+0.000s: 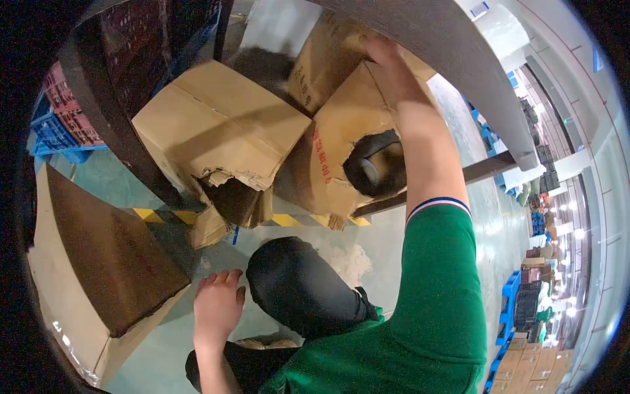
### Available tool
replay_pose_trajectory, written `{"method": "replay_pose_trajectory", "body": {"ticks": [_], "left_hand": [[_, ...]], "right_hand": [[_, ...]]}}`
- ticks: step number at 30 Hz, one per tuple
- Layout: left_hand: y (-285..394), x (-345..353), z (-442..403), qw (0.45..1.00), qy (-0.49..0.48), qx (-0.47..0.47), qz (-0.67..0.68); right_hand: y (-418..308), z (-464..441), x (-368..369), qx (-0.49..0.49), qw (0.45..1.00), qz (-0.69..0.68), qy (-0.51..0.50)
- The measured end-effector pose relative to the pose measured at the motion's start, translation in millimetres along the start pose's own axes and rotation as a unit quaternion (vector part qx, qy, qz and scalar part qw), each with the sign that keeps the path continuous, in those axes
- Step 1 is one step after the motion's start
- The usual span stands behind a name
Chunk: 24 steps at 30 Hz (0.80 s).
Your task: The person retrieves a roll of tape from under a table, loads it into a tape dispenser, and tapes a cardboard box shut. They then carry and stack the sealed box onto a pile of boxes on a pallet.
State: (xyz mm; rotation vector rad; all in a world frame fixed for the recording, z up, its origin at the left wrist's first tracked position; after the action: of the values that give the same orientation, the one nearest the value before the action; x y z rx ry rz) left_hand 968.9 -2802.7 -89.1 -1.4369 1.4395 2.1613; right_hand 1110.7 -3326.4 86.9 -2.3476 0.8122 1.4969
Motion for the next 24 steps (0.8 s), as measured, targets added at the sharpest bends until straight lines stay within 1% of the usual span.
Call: {"method": "replay_pose_trajectory", "body": {"ticks": [2,4,5,7,8,11,13,15,18,20,22,24], "left_hand": [[-2.6,1.5,-7.7,1.000,-0.010,-0.013,0.003],[-6.5,1.9,-17.1,0.998,-0.037,-0.039,0.014],[-9.2,1.7,-20.5,0.997,-0.050,-0.054,0.019],[-18.4,11.3,-25.9,0.999,-0.020,-0.042,-0.003],[-21.6,14.2,-29.2,0.999,-0.005,-0.034,-0.015],[-23.1,10.8,-40.2,0.999,-0.015,-0.044,-0.011],[-27.5,15.7,-45.1,0.999,-0.015,-0.046,-0.012],[-30.1,20.3,-50.3,0.999,-0.013,-0.043,-0.016],[-29.9,23.9,-57.0,0.999,-0.001,-0.035,-0.015],[-29.0,24.2,-60.1,0.999,0.010,-0.036,-0.006],[-29.1,25.1,-61.7,0.999,0.008,-0.035,-0.012],[-30.1,24.9,-63.5,0.999,0.004,-0.038,-0.018]], "right_hand": [[-6.8,-7.8,1.0,-0.032,0.999,0.006,0.018],[-18.6,-18.2,3.1,-0.084,0.983,0.160,-0.009],[-24.0,-25.2,1.8,-0.117,0.943,0.309,-0.039],[-11.0,-45.9,11.7,-0.072,0.928,0.367,0.002],[18.0,-63.8,31.6,0.005,0.959,0.275,0.068],[5.5,-65.6,11.8,0.030,0.975,0.198,0.100],[-1.7,-67.8,2.2,0.068,0.977,0.196,0.042],[-8.6,-68.5,-10.9,0.046,0.980,0.194,-0.019],[18.0,-93.1,8.6,0.023,0.976,0.216,0.015],[20.7,-104.8,12.9,0.036,0.980,0.194,0.010],[19.0,-118.7,5.4,0.086,0.984,0.149,-0.050],[14.7,-123.9,1.5,0.107,0.981,0.143,-0.077]]}}
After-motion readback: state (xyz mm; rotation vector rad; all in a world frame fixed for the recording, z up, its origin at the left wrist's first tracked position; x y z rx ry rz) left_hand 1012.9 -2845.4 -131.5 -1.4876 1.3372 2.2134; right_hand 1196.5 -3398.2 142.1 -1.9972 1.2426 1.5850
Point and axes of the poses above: each hand's wrist, its own z-axis away from the middle knuckle, its own x-axis out of the palm, y = z × x, the point moved 2 cm from there along -z, towards the middle knuckle, and after that the axes turned 7 degrees about z, right-handed, at the moved point
